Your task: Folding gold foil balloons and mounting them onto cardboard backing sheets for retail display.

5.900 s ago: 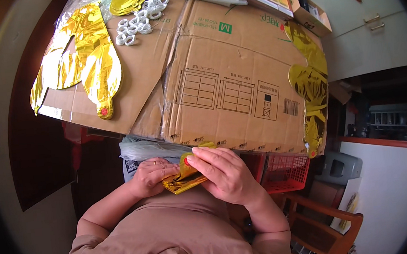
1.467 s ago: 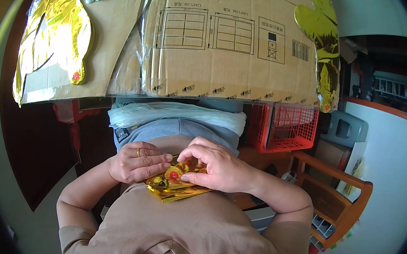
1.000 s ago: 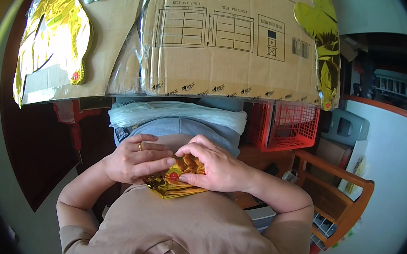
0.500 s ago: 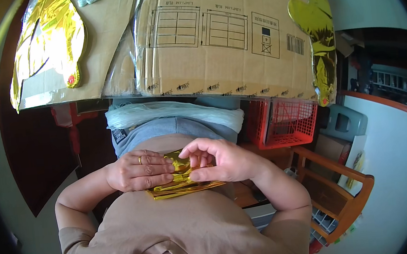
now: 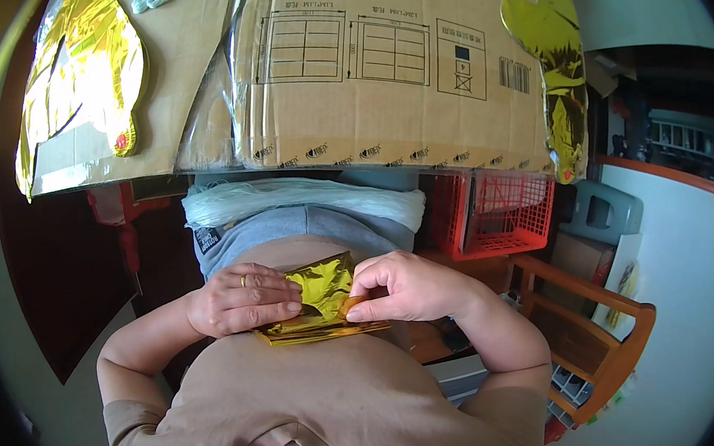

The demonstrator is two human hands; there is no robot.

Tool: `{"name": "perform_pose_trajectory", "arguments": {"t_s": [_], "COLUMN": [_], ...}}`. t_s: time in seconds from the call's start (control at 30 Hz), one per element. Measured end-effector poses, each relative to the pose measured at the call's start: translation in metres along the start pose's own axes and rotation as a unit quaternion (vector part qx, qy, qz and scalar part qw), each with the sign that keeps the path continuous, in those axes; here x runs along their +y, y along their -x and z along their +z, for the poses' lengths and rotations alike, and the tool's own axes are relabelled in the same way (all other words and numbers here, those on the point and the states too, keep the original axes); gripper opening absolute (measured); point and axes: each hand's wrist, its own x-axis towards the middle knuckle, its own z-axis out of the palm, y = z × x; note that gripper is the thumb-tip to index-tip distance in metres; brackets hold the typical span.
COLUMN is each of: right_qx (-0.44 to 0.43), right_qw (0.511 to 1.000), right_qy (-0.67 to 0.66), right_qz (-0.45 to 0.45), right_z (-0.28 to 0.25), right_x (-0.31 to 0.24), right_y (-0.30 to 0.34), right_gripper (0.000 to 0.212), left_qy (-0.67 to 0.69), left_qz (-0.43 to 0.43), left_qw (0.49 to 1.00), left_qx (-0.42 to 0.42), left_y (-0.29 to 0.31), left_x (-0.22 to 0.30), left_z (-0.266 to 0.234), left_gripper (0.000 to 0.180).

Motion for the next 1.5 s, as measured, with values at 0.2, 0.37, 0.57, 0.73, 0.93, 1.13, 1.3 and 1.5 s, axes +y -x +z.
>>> {"name": "perform_pose_trajectory", "arguments": {"t_s": [0.2,0.37,0.57,0.73,0.93,1.13,1.3,1.5], "right_qx": [-0.023,-0.028,0.015,0.015,-0.001,-0.017,-0.007,0.208], "right_qw": [0.996,0.99,0.994,0.993,0.994,0.993,0.992,0.951], "right_qy": [-0.006,0.01,0.012,0.025,0.03,0.005,0.014,0.197], "right_qz": [0.082,0.137,0.105,0.112,0.101,0.114,0.127,-0.12], "right_z": [0.001,0.002,0.006,0.009,0.008,0.006,0.008,0.022], "right_x": [-0.004,-0.011,-0.004,-0.005,-0.017,-0.01,-0.01,-0.015], "right_y": [-0.005,-0.011,-0.011,-0.008,-0.008,-0.01,-0.011,-0.006], "right_gripper": [0.028,0.028,0.03,0.03,0.032,0.031,0.027,0.027], "left_qy": [-0.01,-0.027,-0.039,-0.038,-0.036,-0.034,-0.038,-0.023], "left_qz": [0.001,0.008,0.021,0.023,0.022,0.021,0.021,0.014], "left_qw": [1.0,1.0,0.999,0.999,0.999,0.999,0.999,1.0], "left_qx": [-0.012,-0.004,0.003,0.003,0.005,0.002,-0.004,0.009], "left_y": [0.001,0.003,0.003,0.004,0.005,0.005,0.004,0.004], "left_x": [0.001,-0.001,-0.001,-0.003,-0.003,-0.001,-0.001,-0.003], "left_z": [-0.001,0.002,0.004,0.004,0.005,0.004,0.004,0.002], "left_gripper": [0.025,0.027,0.027,0.028,0.029,0.028,0.027,0.026]}}
